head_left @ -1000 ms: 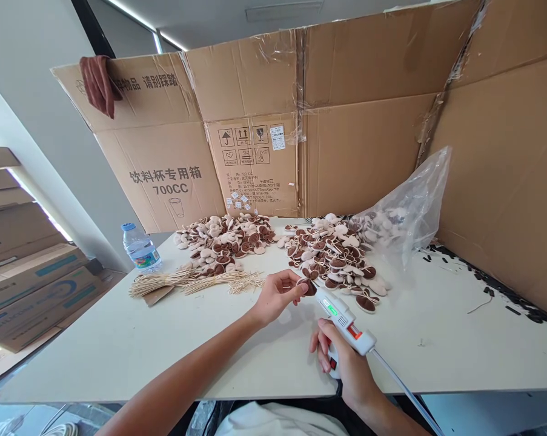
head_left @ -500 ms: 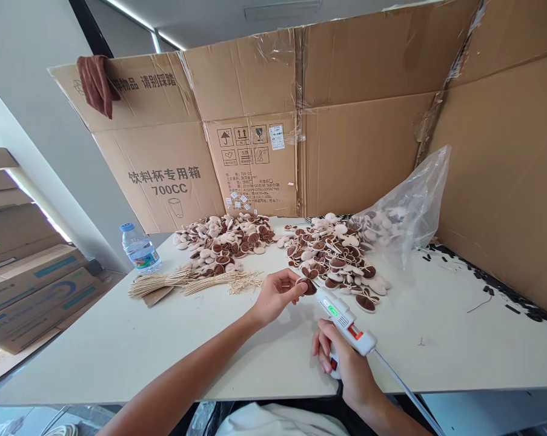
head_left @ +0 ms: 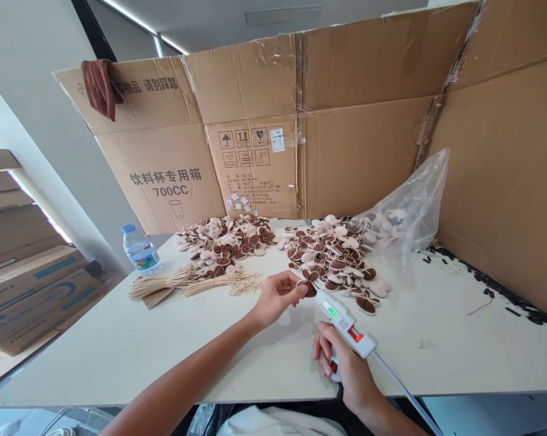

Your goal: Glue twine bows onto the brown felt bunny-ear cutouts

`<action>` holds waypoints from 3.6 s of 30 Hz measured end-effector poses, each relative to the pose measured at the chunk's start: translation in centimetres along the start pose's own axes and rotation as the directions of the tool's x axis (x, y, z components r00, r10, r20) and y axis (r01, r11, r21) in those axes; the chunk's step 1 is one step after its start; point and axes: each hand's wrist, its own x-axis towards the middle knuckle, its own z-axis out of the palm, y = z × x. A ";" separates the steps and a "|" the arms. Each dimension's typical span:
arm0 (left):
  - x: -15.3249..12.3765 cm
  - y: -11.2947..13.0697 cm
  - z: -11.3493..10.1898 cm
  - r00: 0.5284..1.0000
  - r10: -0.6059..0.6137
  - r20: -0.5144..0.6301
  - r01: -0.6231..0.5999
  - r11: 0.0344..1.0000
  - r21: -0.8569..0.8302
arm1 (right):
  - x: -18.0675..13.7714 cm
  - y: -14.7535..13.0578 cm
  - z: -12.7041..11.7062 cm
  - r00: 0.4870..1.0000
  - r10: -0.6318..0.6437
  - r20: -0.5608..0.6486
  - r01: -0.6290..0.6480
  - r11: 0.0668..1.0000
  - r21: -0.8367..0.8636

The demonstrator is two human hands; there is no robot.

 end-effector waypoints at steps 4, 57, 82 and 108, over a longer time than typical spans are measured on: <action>0.0 0.0 0.0 1.000 0.001 0.005 -0.001 1.000 -0.005 | -0.1 0.1 -0.1 1.000 0.002 -0.005 -0.002 1.000 0.003; 0.7 -1.0 -1.4 0.998 0.047 -0.035 -0.052 0.985 -0.166 | -0.3 0.4 -0.2 0.989 -0.128 -0.076 0.116 0.983 -0.140; 0.6 1.4 -3.5 0.772 -0.266 0.577 0.199 0.964 0.178 | 0.2 0.6 0.2 0.960 -0.193 -0.201 0.188 0.981 -0.043; 2.2 -1.1 -10.5 0.948 0.055 0.314 -0.310 0.384 0.870 | -0.4 -0.7 0.5 0.990 -0.111 -0.085 0.109 0.994 -0.025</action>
